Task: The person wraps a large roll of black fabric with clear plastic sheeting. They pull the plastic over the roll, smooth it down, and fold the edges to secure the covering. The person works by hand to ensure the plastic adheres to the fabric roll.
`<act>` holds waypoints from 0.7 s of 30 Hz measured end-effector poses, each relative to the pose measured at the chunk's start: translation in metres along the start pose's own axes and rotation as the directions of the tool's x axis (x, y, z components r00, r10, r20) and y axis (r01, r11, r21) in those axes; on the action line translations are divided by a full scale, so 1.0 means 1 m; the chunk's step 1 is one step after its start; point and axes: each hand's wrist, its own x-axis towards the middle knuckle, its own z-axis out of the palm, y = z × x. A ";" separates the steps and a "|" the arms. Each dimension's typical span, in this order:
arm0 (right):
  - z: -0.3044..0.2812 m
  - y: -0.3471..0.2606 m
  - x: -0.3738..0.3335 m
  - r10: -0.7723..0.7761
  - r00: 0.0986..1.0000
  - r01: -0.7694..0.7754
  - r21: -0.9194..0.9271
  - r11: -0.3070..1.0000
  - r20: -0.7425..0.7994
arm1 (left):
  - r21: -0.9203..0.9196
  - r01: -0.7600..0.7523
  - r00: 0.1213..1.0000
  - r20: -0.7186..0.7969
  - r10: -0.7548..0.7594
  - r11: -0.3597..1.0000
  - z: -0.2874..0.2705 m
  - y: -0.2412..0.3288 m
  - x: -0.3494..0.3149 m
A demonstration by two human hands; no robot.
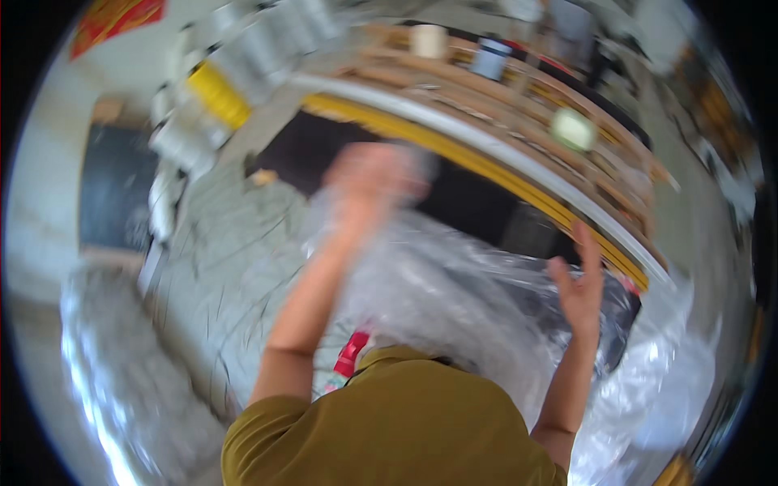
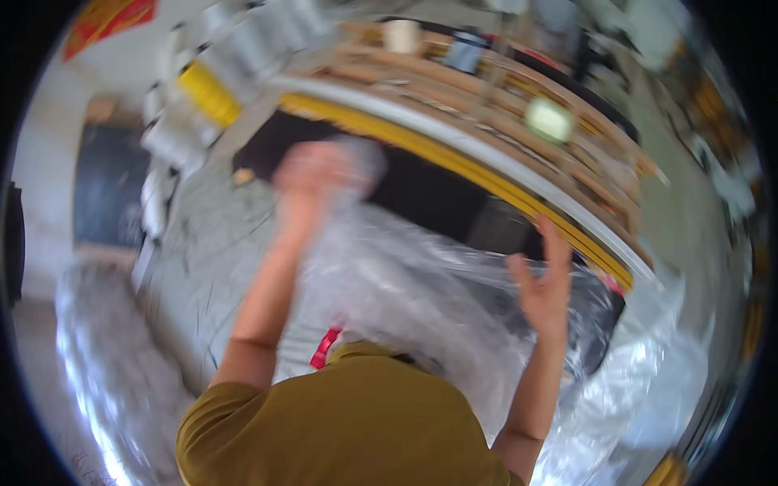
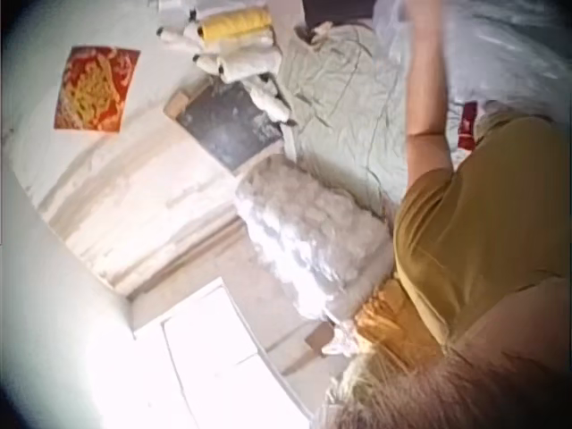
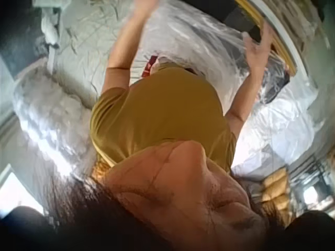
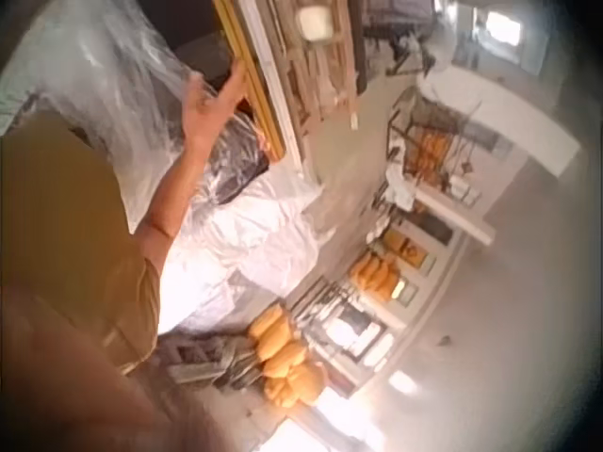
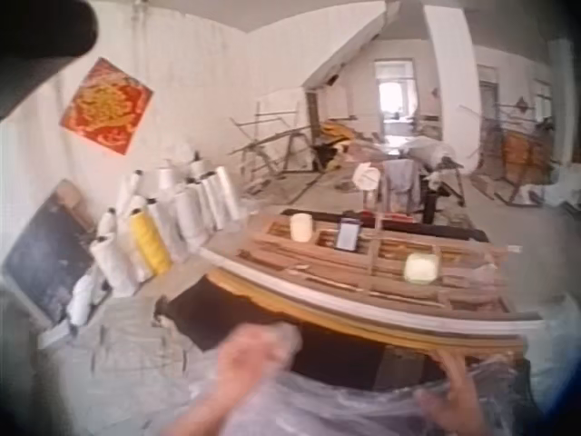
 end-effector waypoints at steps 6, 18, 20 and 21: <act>0.006 -0.018 -0.020 0.482 0.806 -0.583 0.596 0.551 0.343 | -0.490 -0.599 0.672 0.121 0.730 0.633 -0.016 0.082 -0.097; 0.066 -0.128 0.014 -0.014 0.932 0.015 0.001 1.000 0.363 | -0.496 0.509 0.656 0.752 0.055 0.704 0.193 0.011 -0.286; 0.150 -0.081 -0.032 0.006 0.666 0.007 -0.014 1.000 0.746 | -0.709 0.476 0.741 0.642 0.197 0.520 0.192 0.005 -0.301; 0.173 -0.033 -0.064 0.011 0.581 0.012 -0.022 1.000 0.814 | -0.649 0.469 0.637 0.718 0.280 0.598 0.160 -0.004 -0.281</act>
